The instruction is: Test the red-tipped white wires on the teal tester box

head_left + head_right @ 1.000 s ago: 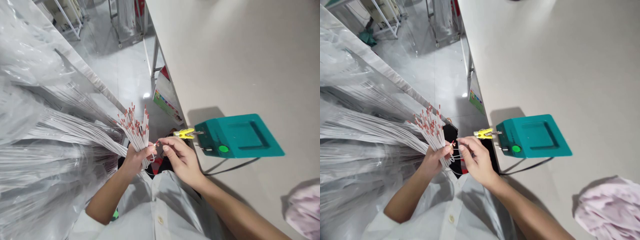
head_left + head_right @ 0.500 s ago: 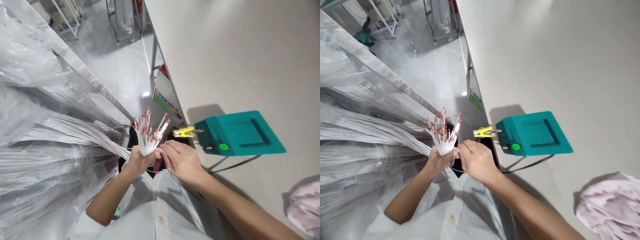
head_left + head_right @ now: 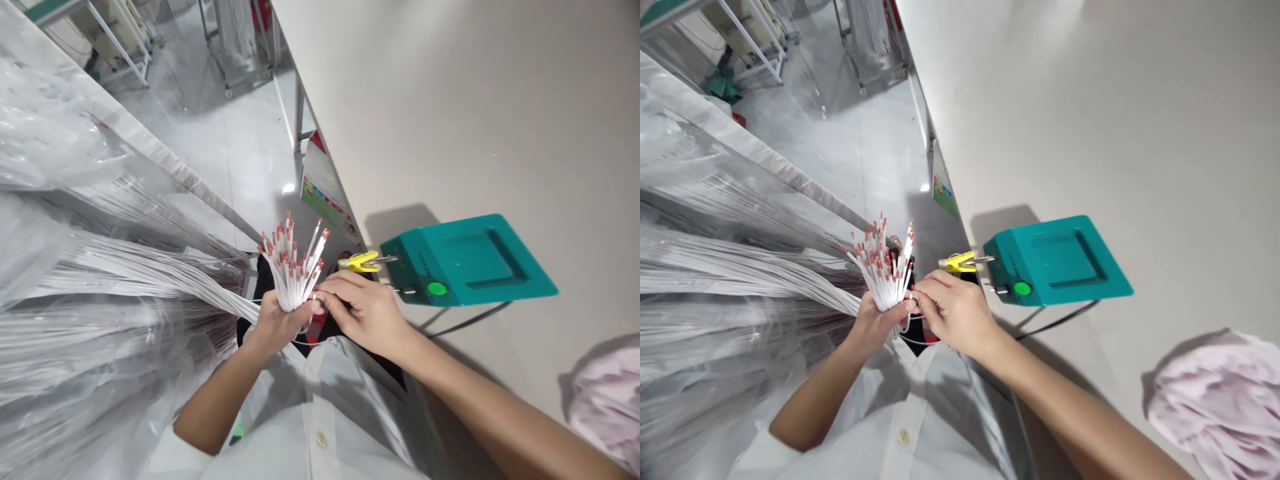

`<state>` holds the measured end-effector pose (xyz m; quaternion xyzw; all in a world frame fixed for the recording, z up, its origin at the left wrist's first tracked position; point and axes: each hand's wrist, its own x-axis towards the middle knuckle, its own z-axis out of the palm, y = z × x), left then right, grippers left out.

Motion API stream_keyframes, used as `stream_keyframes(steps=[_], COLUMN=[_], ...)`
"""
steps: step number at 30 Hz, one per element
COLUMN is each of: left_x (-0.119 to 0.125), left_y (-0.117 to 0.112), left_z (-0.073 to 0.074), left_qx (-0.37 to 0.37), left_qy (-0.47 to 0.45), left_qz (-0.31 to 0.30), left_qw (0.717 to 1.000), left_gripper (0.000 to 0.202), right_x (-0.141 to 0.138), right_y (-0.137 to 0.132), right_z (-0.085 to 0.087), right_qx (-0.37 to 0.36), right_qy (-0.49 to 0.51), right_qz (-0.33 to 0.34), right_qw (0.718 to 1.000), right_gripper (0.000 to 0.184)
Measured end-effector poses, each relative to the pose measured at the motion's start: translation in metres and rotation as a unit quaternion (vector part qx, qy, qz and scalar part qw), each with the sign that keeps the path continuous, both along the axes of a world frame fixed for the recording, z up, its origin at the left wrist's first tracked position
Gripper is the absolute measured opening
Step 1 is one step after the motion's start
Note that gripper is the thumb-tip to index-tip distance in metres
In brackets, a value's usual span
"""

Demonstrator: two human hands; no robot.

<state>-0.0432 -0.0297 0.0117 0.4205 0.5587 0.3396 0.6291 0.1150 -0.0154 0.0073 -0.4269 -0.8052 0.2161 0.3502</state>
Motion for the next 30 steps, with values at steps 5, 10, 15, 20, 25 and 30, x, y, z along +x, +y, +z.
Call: stream_keyframes(steps=[5, 10, 15, 20, 25, 30], left_x=[0.005, 0.011, 0.018, 0.022, 0.021, 0.024], left_y=[0.002, 0.012, 0.024, 0.028, 0.031, 0.034], left_z=[-0.007, -0.012, -0.013, -0.017, -0.017, -0.019], left_qx=[-0.010, -0.006, 0.028, 0.016, 0.018, 0.019], left_qy=[0.010, -0.014, -0.025, -0.043, -0.047, -0.045], left_qz=[0.042, 0.049, 0.002, -0.004, -0.012, 0.012], left_qw=[0.999, 0.999, 0.999, 0.999, 0.999, 0.999], left_gripper=[0.015, 0.026, 0.030, 0.035, 0.038, 0.037], right_x=[0.013, 0.049, 0.064, 0.066, 0.069, 0.062], right_y=[-0.001, 0.007, 0.021, 0.032, 0.044, 0.045], right_z=[0.007, 0.021, 0.025, 0.028, 0.033, 0.035], right_qx=[0.151, 0.252, 0.151, 0.078, 0.056, 0.063], right_qy=[-0.190, -0.286, -0.424, -0.417, -0.385, -0.409], right_qz=[-0.024, -0.074, -0.066, -0.014, 0.012, 0.009], right_qw=[0.970, 0.922, 0.890, 0.905, 0.921, 0.910], right_gripper=[0.017, 0.022, 0.025, 0.027, 0.025, 0.024])
